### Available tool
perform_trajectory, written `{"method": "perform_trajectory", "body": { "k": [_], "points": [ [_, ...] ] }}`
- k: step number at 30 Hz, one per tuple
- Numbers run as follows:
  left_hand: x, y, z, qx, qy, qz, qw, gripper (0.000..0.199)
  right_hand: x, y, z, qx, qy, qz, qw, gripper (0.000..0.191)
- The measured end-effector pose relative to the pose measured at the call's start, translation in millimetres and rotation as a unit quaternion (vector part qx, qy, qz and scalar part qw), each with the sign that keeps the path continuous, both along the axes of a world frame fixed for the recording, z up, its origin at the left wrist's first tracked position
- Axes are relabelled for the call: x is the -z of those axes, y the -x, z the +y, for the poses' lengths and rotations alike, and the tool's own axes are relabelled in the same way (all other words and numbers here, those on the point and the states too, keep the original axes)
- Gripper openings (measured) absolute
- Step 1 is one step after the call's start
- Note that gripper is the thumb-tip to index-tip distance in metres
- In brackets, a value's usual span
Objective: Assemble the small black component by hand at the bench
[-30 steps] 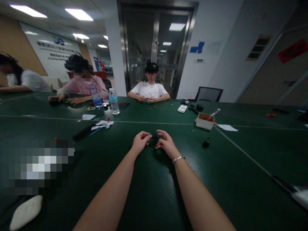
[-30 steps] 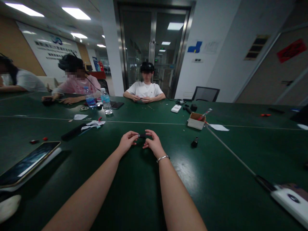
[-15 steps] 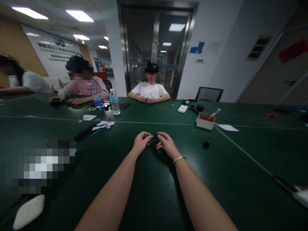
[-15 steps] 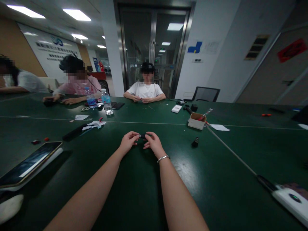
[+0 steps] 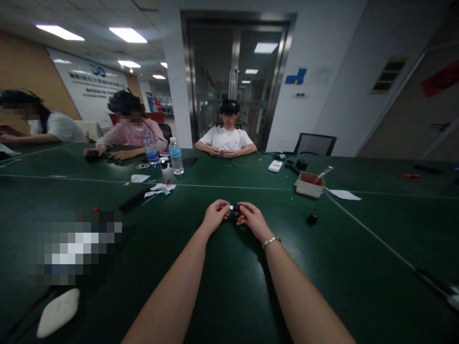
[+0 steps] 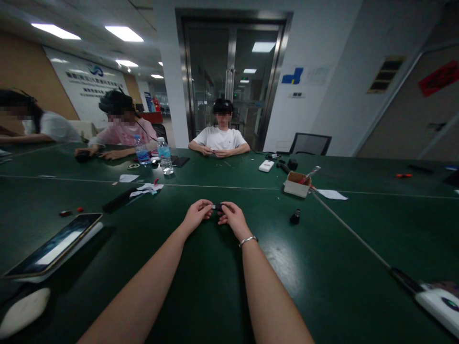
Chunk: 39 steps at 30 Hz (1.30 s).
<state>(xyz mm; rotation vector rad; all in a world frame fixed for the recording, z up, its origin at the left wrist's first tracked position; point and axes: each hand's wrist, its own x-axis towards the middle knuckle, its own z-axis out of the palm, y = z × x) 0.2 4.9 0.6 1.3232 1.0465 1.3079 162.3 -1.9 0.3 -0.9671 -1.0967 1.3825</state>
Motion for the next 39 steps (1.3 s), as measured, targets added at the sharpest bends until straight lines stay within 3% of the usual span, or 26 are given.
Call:
{"method": "perform_trajectory", "body": {
  "k": [11,16,22,34,39],
  "points": [
    [4.0,-0.1,3.8,0.007,0.003,0.003,1.0,0.017,-1.3,0.7,-0.2,0.008,0.01,0.007,1.0,0.026],
    [6.3,-0.6,5.2,-0.024,-0.018,0.025,0.999,0.015,-1.2,1.2,0.7,0.01,0.015,-0.001,1.0,0.024],
    [5.3,-1.3,3.2,-0.037,-0.007,0.01,0.999,0.027,-0.5,1.1,0.6,0.009,0.008,-0.011,1.0,0.023],
    [-0.1,1.0,-1.0,0.038,-0.044,0.049,0.997,0.027,1.0,0.3,1.5,0.002,0.005,0.007,1.0,0.021],
    [2.8,1.7,0.9,0.029,-0.05,0.049,0.997,0.027,1.9,0.2,1.8,0.001,0.003,0.009,1.0,0.023]
  ]
}}
